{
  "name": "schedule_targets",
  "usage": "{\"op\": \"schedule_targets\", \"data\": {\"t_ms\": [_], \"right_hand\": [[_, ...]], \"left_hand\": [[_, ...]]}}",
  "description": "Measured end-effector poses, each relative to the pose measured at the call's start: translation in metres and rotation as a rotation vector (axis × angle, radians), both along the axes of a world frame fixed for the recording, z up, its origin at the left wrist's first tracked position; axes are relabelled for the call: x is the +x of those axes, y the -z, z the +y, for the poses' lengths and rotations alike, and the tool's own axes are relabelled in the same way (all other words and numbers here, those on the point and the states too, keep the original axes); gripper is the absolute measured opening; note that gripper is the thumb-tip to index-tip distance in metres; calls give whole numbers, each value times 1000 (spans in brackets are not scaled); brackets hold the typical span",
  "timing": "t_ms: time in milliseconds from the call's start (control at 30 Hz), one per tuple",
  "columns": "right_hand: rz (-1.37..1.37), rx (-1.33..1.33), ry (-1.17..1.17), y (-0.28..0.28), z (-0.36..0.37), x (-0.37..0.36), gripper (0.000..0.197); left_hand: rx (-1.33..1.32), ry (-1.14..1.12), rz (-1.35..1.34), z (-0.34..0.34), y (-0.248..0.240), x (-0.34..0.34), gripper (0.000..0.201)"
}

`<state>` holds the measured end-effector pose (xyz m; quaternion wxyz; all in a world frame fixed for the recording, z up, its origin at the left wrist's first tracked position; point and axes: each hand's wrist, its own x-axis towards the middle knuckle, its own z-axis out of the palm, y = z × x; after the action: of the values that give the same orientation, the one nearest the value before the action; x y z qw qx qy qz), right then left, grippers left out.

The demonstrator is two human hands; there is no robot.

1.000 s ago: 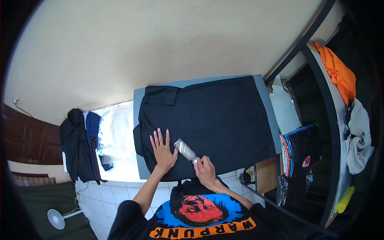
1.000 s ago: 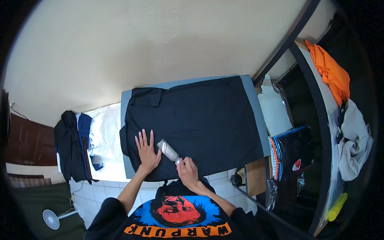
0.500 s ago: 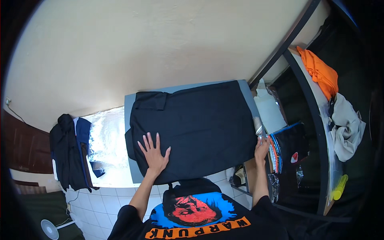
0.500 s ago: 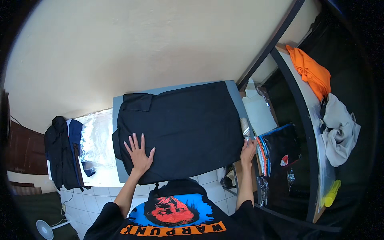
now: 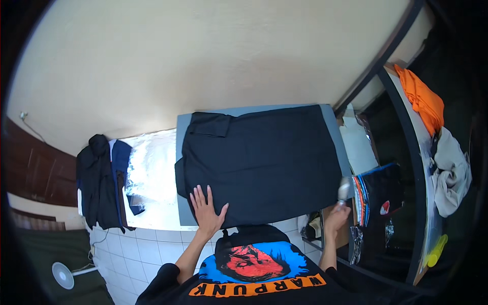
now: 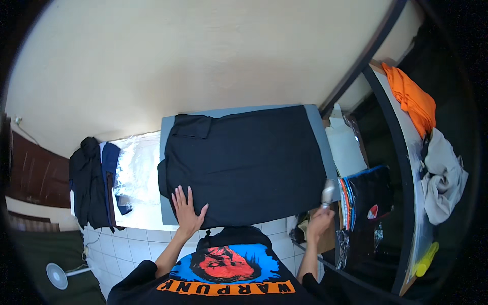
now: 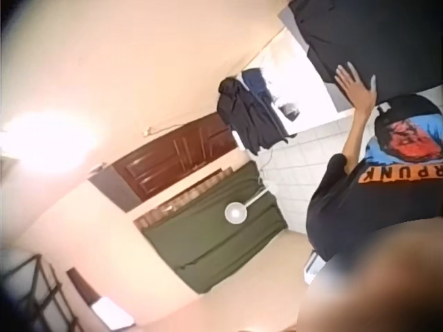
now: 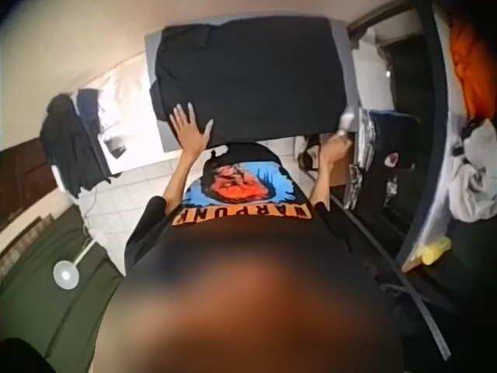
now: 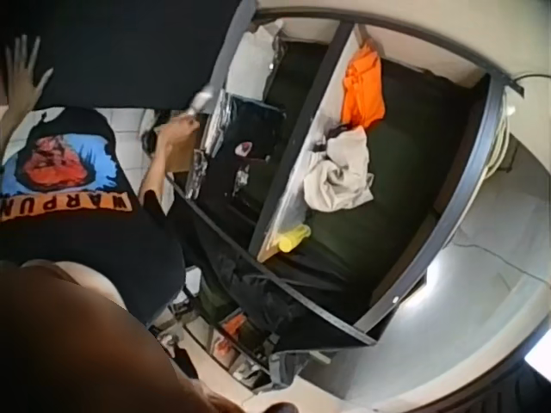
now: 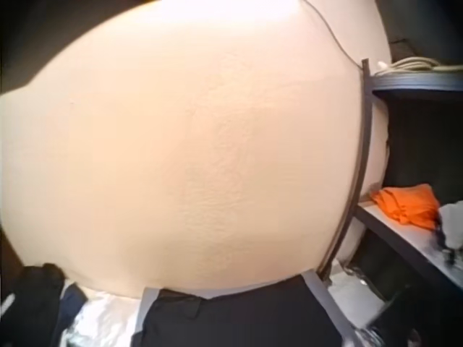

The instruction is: Using a lint roller to remove hair and debris from a black garment on a workbench.

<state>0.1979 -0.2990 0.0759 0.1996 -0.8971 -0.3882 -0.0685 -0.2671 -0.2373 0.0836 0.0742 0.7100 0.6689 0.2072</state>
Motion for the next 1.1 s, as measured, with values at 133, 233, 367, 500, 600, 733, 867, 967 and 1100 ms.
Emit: {"op": "schedule_targets", "data": {"t_ms": [133,233,367,500,600,733,867,967,1100], "right_hand": [[109,279,-223,-24,41,-2,22],[277,307,-701,-39,94,-67,9],[524,62,-1475,-32,177,-186,28],[294,-158,-1684,-44,227,-277,25],[220,-65,-1595,-21,251,-310,21],[125,36,-1380,-9,264,-335,19],[52,42,-1462,-21,247,-331,20],[-89,267,-1592,-25,210,-314,16],[-83,24,-1797,-21,139,-289,17]], "left_hand": [[303,-60,-138,45,-14,-30,36],[370,-327,-186,129,-1,-88,36],[32,-263,-476,220,35,-154,40],[-24,-201,-279,260,62,-167,41],[-324,-340,-509,266,60,-150,34],[-513,-407,-789,268,45,-147,27],[-522,-374,-763,266,32,-155,27],[-600,-423,-734,273,22,-149,28],[-592,-379,-876,275,39,-174,29]]}}
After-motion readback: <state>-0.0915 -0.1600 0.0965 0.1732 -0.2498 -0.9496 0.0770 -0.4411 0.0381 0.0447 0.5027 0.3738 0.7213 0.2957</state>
